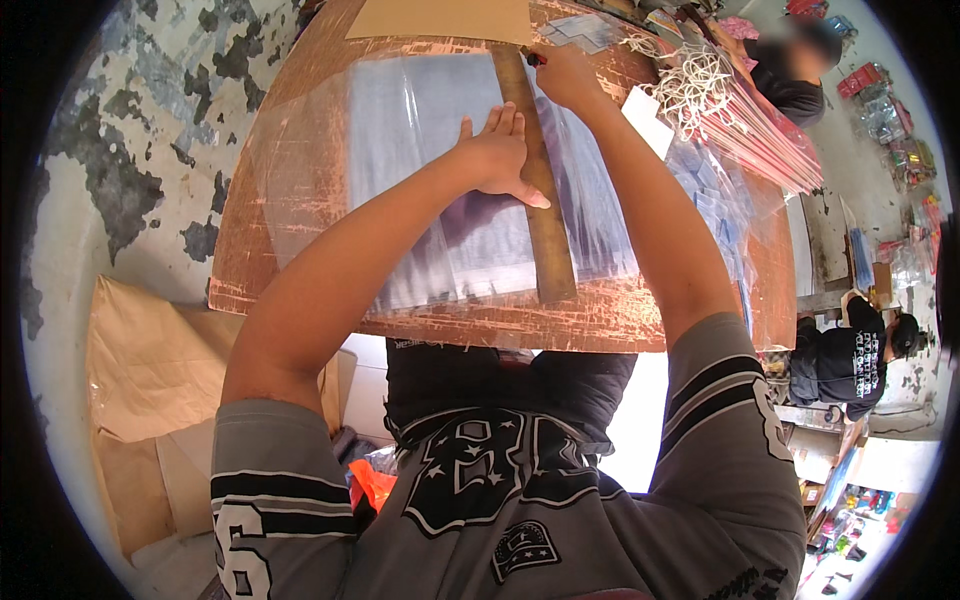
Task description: The person uses a utility knife and a wooden ruler to cut a large translucent plastic sheet into smaller rectangular pieces on a wooden table. They repeatedly align the ruler, score the plastic, and separate the cut sections, stacking the finished pieces on the table.
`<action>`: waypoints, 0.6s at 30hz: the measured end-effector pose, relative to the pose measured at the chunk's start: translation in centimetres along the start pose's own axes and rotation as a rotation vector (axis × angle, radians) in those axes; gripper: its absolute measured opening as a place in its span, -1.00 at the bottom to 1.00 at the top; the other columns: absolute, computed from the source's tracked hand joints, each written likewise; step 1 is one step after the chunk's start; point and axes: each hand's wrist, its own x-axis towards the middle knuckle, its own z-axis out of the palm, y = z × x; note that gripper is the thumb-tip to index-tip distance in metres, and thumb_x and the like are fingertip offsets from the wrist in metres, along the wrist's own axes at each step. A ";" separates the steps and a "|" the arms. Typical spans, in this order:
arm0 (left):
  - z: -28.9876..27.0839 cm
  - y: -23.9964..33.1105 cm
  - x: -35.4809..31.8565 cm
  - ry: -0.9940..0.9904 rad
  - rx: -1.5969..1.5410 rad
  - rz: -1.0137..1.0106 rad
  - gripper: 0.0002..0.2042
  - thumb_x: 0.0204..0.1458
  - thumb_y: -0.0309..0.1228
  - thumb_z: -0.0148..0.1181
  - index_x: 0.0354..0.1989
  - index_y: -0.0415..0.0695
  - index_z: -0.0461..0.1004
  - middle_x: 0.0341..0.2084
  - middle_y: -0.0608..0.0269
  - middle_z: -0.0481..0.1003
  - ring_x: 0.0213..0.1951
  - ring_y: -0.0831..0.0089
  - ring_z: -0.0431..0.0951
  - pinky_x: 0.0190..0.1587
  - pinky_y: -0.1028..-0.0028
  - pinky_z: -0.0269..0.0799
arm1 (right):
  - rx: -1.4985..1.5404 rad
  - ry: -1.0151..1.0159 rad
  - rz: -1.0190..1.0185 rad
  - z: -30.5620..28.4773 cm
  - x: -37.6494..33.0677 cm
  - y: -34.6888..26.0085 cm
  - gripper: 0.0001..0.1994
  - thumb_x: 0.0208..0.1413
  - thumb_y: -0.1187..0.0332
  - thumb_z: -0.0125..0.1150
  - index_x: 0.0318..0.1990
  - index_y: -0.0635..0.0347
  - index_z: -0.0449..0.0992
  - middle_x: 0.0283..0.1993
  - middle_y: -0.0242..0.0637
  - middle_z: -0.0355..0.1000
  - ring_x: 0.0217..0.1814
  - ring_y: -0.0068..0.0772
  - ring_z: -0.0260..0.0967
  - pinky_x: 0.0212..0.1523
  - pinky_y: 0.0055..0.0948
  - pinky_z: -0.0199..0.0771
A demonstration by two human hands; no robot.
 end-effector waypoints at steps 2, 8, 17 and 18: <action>0.0 0.1 0.0 0.002 0.002 0.008 0.54 -0.20 0.52 0.39 0.59 -0.53 -0.32 0.63 -0.37 -0.38 0.66 -0.18 -0.36 0.52 -0.42 -0.18 | -0.052 -0.008 0.001 0.5 0.4 0.2 -0.61 0.13 0.45 0.11 0.11 0.18 0.65 0.00 0.13 0.64 0.07 0.23 0.61 0.11 0.05 0.59; 0.2 0.0 0.2 0.000 0.033 0.012 0.53 -0.18 0.57 0.31 0.58 -0.55 -0.31 0.63 -0.39 -0.38 0.66 -0.20 -0.36 0.51 -0.44 -0.19 | -0.051 -0.133 0.063 -0.3 0.7 -0.8 -0.57 0.09 0.42 0.14 0.13 0.22 0.66 0.01 0.18 0.63 0.09 0.23 0.62 0.15 0.03 0.60; -0.5 0.9 0.4 -0.067 0.143 -0.037 0.53 -0.15 0.60 0.25 0.59 -0.50 -0.39 0.64 -0.33 -0.41 0.66 -0.14 -0.36 0.53 -0.37 -0.12 | -0.044 -0.094 0.017 -2.4 -8.7 -2.8 -0.56 0.15 0.42 0.15 0.21 0.14 0.61 -0.08 0.16 0.65 -0.01 0.25 0.63 0.03 0.07 0.63; -0.5 0.9 0.4 -0.065 0.143 -0.031 0.53 -0.14 0.59 0.26 0.59 -0.50 -0.39 0.64 -0.33 -0.42 0.66 -0.13 -0.36 0.54 -0.37 -0.12 | -0.028 -0.045 -0.017 -3.1 -11.4 -3.2 -0.56 0.17 0.42 0.15 0.22 0.14 0.61 -0.11 0.15 0.65 -0.03 0.26 0.63 0.01 0.09 0.63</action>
